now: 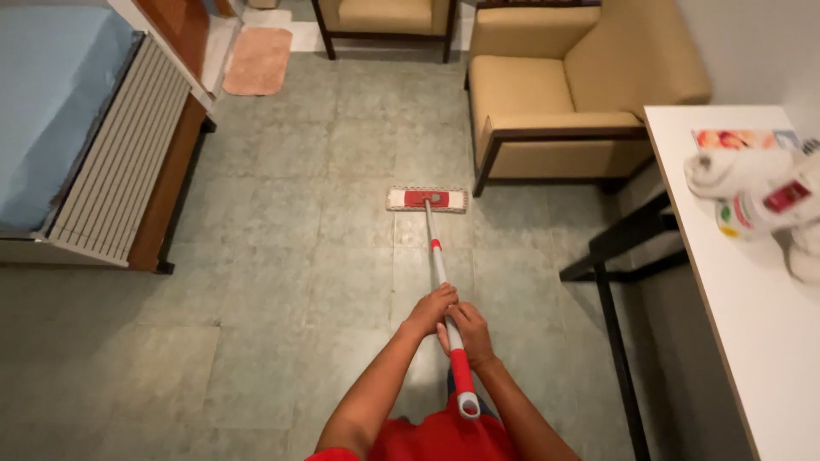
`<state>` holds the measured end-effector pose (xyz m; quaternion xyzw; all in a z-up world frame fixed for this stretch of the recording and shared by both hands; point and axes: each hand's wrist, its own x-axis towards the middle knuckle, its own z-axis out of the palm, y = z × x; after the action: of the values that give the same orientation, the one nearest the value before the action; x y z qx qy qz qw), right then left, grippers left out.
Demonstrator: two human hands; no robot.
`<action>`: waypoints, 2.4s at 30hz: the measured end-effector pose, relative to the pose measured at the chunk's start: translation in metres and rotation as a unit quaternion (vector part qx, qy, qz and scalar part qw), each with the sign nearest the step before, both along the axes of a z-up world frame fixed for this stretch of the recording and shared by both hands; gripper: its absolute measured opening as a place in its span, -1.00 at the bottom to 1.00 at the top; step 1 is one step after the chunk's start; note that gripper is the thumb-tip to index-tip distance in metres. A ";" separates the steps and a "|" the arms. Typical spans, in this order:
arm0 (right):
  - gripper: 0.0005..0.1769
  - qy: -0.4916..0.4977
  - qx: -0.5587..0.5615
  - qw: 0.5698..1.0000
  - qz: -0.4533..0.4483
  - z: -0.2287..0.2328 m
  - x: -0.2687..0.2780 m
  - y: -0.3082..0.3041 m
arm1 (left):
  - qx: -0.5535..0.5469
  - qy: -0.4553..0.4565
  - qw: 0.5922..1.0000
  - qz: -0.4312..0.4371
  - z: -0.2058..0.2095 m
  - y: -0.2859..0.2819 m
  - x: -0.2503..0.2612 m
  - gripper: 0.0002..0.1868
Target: The person mops a tiled floor in a bedroom using a flat mop with a red and white head. They move the mop back and forth across the floor, navigating around two beds, two armchairs, a small table, and a door, covering the entire visible floor area.
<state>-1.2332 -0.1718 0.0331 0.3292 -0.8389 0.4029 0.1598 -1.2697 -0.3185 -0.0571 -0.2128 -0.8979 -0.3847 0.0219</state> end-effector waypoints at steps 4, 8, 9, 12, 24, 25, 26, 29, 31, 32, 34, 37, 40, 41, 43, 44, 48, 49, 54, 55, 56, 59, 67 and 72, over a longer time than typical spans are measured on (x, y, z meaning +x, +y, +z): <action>-0.87 0.027 0.029 0.999 0.023 -0.010 -0.076 0.013 | 0.009 -0.025 1.000 -0.003 0.004 0.004 -0.071 -0.93; -0.93 -0.019 0.000 0.997 0.072 -0.008 -0.150 0.027 | 0.020 -0.038 0.999 0.018 0.001 0.017 -0.142 -0.92; -0.92 -0.035 -0.005 0.996 0.087 -0.009 -0.162 0.027 | 0.040 -0.043 0.998 0.028 -0.003 0.018 -0.153 -0.92; -0.88 -0.069 -0.020 0.991 0.110 0.006 -0.198 0.028 | 0.076 -0.004 0.997 0.019 0.000 0.018 -0.188 -0.87; -0.82 -0.154 -0.074 0.985 0.022 -0.018 -0.311 0.009 | -0.019 -0.038 0.999 0.026 -0.009 -0.005 -0.317 -0.77; -0.82 -0.152 -0.073 0.986 0.022 -0.032 -0.330 0.006 | -0.018 -0.036 0.999 0.026 -0.009 -0.007 -0.335 -0.77; -0.82 -0.131 -0.075 0.988 0.019 -0.047 -0.349 0.003 | -0.032 -0.042 0.998 0.032 -0.009 -0.008 -0.353 -0.76; -0.83 -0.107 -0.062 0.992 0.027 -0.047 -0.398 -0.018 | -0.048 -0.031 0.998 0.031 -0.010 -0.029 -0.403 -0.69; -0.83 -0.105 -0.042 0.993 0.040 -0.031 -0.432 -0.033 | -0.046 -0.013 0.998 0.027 -0.009 -0.048 -0.436 -0.65; -0.83 -0.111 -0.023 0.992 0.058 -0.024 -0.445 -0.041 | -0.063 -0.002 0.998 0.029 -0.009 -0.058 -0.448 -0.61; -0.84 -0.116 -0.005 0.990 0.074 -0.015 -0.470 -0.059 | -0.080 0.009 0.996 0.029 -0.011 -0.078 -0.475 -0.57; -0.78 -0.117 -0.023 0.991 0.060 -0.019 -0.505 -0.083 | -0.079 0.053 0.995 0.021 -0.011 -0.101 -0.521 -0.57; -0.56 -0.166 -0.135 0.977 -0.023 -0.022 -0.527 -0.106 | -0.146 0.050 0.987 0.050 -0.011 -0.116 -0.559 -0.57; -0.69 -0.165 -0.163 0.972 -0.046 -0.007 -0.533 -0.114 | -0.130 0.063 0.988 0.048 -0.011 -0.120 -0.571 -0.62; -0.81 -0.170 -0.187 0.965 -0.070 0.005 -0.540 -0.123 | -0.112 0.069 0.990 0.047 -0.010 -0.120 -0.581 -0.66; -0.84 -0.171 -0.214 0.959 -0.079 0.003 -0.551 -0.127 | -0.095 0.054 0.993 0.050 -0.005 -0.121 -0.589 -0.64; -0.78 -0.157 -0.216 0.960 -0.082 0.006 -0.586 -0.135 | -0.060 0.035 0.996 0.052 0.002 -0.126 -0.615 -0.64; -0.78 -0.155 -0.214 0.961 -0.082 0.008 -0.597 -0.136 | -0.057 0.037 0.996 0.053 0.000 -0.129 -0.628 -0.64; -0.72 -0.197 -0.234 0.952 0.030 -0.004 -0.648 -0.135 | 0.067 0.033 0.996 0.039 -0.009 -0.137 -0.668 -0.48; -0.72 -0.197 -0.233 0.952 0.033 -0.007 -0.659 -0.134 | 0.067 0.033 0.996 0.043 -0.009 -0.137 -0.678 -0.48; -0.76 -0.197 -0.244 0.949 0.034 -0.010 -0.671 -0.135 | 0.071 0.035 0.996 0.039 -0.009 -0.139 -0.689 -0.33; -0.90 -0.195 -0.271 0.942 0.027 -0.018 -0.711 -0.138 | 0.021 0.011 0.999 0.044 -0.012 -0.139 -0.730 -0.28; -0.84 -0.152 -0.279 0.948 0.027 0.018 -0.833 -0.160 | -0.073 -0.016 0.996 0.055 -0.009 -0.151 -0.858 -0.71; -0.90 -0.105 -0.179 0.970 0.127 0.020 -0.898 -0.160 | -0.014 0.101 0.987 0.124 -0.028 -0.160 -0.900 -0.58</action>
<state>-2.1309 -0.3321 0.0534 0.3552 -0.7163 0.5959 0.0745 -2.1698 -0.4784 -0.0848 -0.1378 -0.9157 -0.3431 0.1575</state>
